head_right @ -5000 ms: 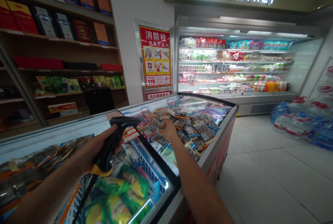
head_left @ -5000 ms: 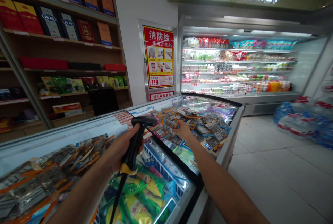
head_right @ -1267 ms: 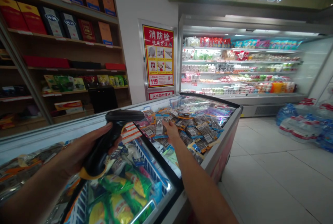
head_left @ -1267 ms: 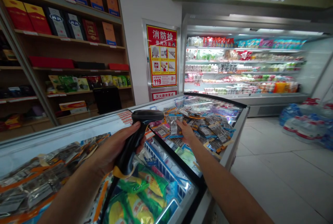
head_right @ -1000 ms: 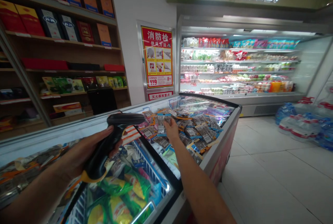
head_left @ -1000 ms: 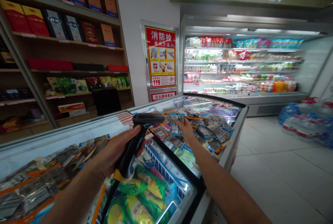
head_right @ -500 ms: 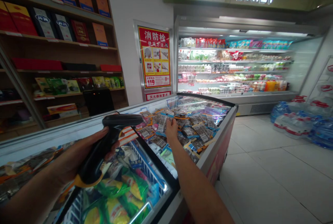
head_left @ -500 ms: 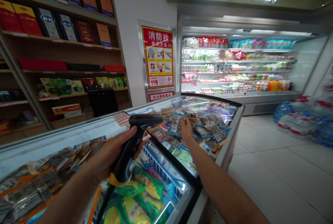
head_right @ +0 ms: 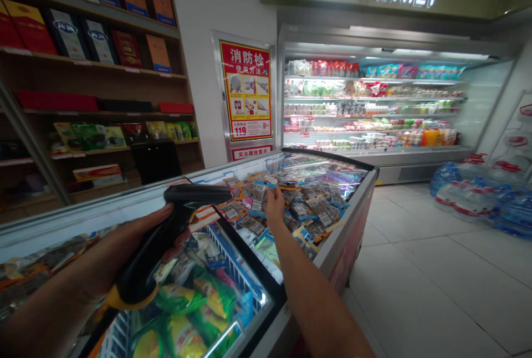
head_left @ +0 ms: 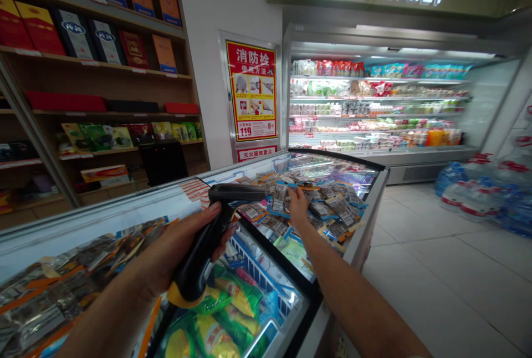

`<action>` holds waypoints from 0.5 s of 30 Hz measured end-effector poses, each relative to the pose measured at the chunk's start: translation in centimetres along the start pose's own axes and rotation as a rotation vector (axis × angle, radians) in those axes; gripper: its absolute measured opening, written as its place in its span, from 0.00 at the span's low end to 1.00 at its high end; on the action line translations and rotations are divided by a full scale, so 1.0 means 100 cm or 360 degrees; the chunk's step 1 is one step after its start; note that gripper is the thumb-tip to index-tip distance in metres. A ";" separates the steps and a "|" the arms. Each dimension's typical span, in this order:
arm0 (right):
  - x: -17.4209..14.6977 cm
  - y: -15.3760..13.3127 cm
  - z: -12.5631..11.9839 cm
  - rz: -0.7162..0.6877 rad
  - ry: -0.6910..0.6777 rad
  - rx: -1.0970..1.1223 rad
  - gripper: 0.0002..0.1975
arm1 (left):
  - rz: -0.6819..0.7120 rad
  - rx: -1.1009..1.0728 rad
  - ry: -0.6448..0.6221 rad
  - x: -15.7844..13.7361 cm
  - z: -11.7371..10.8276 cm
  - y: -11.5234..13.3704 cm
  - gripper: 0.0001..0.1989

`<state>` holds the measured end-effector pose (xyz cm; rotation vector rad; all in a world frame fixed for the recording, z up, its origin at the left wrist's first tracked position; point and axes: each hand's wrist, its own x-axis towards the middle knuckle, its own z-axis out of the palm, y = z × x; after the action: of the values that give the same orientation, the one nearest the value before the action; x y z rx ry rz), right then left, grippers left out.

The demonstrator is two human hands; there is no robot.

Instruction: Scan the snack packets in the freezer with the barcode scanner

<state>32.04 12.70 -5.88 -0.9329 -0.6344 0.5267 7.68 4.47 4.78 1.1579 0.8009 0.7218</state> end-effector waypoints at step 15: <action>0.005 0.013 -0.005 -0.0258 -0.0110 -0.0226 0.07 | -0.0024 -0.0194 -0.0109 0.000 0.009 -0.001 0.14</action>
<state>32.54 13.39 -7.11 -0.9900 -0.8106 0.3740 8.44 4.04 4.85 1.0599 0.6983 0.7052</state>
